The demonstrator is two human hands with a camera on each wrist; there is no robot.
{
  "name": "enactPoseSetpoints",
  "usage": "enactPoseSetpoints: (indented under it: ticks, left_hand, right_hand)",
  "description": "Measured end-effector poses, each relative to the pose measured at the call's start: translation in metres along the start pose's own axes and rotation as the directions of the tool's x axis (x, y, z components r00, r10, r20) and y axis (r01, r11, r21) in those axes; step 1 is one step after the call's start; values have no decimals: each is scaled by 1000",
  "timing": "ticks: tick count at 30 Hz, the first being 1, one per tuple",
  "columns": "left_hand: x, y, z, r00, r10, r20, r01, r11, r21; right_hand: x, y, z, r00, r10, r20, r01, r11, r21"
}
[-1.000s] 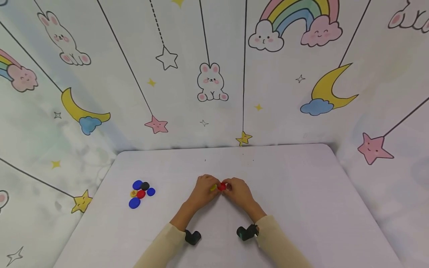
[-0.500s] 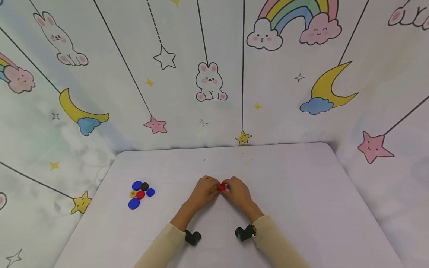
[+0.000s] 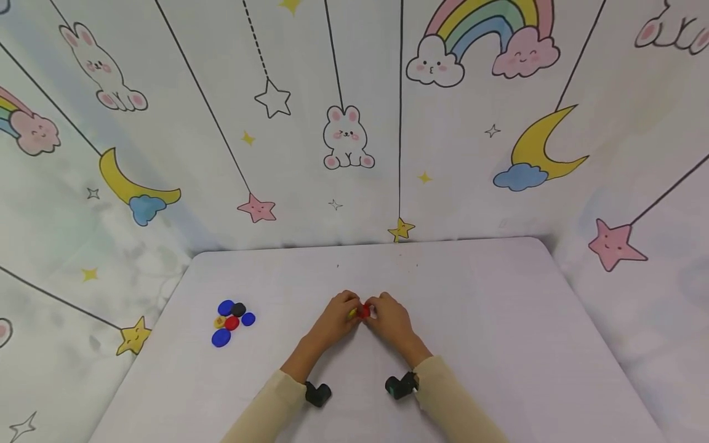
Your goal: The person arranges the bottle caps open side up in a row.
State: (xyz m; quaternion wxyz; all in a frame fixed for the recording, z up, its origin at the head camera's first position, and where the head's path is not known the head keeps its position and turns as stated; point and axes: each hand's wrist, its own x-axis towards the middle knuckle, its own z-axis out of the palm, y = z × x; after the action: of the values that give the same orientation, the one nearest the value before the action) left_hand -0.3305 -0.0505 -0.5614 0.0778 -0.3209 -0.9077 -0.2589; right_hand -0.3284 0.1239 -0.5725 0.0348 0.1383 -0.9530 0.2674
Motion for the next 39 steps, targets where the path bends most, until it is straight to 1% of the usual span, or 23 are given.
enactPoseSetpoints:
  ticks: [3, 7, 10, 14, 16, 19, 22, 24, 26, 29, 32, 34, 35, 36, 37, 39]
  left_hand:
    - [-2, 0, 0, 1000, -26, 2, 26, 1000, 10]
    - [-4, 2, -1, 998, -57, -18, 58, 997, 42]
    - [-3, 4, -4, 997, -58, -41, 60, 997, 56]
    - [-2, 9, -10, 998, -52, -44, 55, 996, 69]
    - [-3, 10, -12, 997, -68, -28, 70, 995, 69]
    - [-8, 11, -16, 994, -111, -1, 111, 992, 58]
    - [-14, 10, -19, 989, -146, 21, 145, 988, 59]
    - [-18, 10, -21, 987, -158, 29, 156, 986, 62]
    - [-20, 8, -23, 986, -162, 28, 160, 985, 69]
    - [-22, 4, -25, 987, -163, 16, 161, 984, 78]
    - [-26, 0, -29, 988, -153, -37, 156, 982, 108]
    - [-29, -5, -35, 979, -176, -104, 188, 975, 119]
    - [-31, -9, -38, 970, -192, -151, 212, 969, 128]
    - [-33, -13, -42, 956, -214, -200, 242, 962, 124]
    - [-35, -18, -47, 939, -236, -251, 273, 954, 121]
    - [-40, -28, -56, 898, -291, -330, 341, 935, 103]
  right_hand:
    - [0, -1, 1, 1000, -2, 10, 2, 1000, -3]
    - [-3, 0, -4, 999, 3, 36, -4, 1000, 23]
    - [-6, 1, -9, 999, 21, 42, -22, 999, 46]
    - [-11, 2, -18, 1000, 23, 12, -24, 994, 105]
    - [-12, 0, -23, 1000, 2, -7, -1, 988, 152]
    - [-13, -6, -31, 999, -29, -22, 33, 977, 211]
    - [-14, -12, -37, 999, -36, -24, 40, 974, 222]
    - [-14, -16, -41, 999, -34, -26, 38, 977, 208]
    - [-13, -19, -44, 999, -30, -36, 37, 979, 198]
    - [-13, -21, -47, 996, -41, -78, 57, 976, 212]
    - [-13, -22, -46, 989, -63, -131, 93, 968, 232]
    - [-14, -23, -45, 985, -76, -155, 112, 965, 239]
    - [-15, -23, -45, 984, -79, -160, 117, 963, 243]
    - [-15, -24, -45, 983, -82, -167, 122, 962, 244]
    - [-16, -24, -45, 981, -85, -175, 127, 961, 246]
    - [-16, -25, -45, 979, -84, -187, 130, 960, 249]
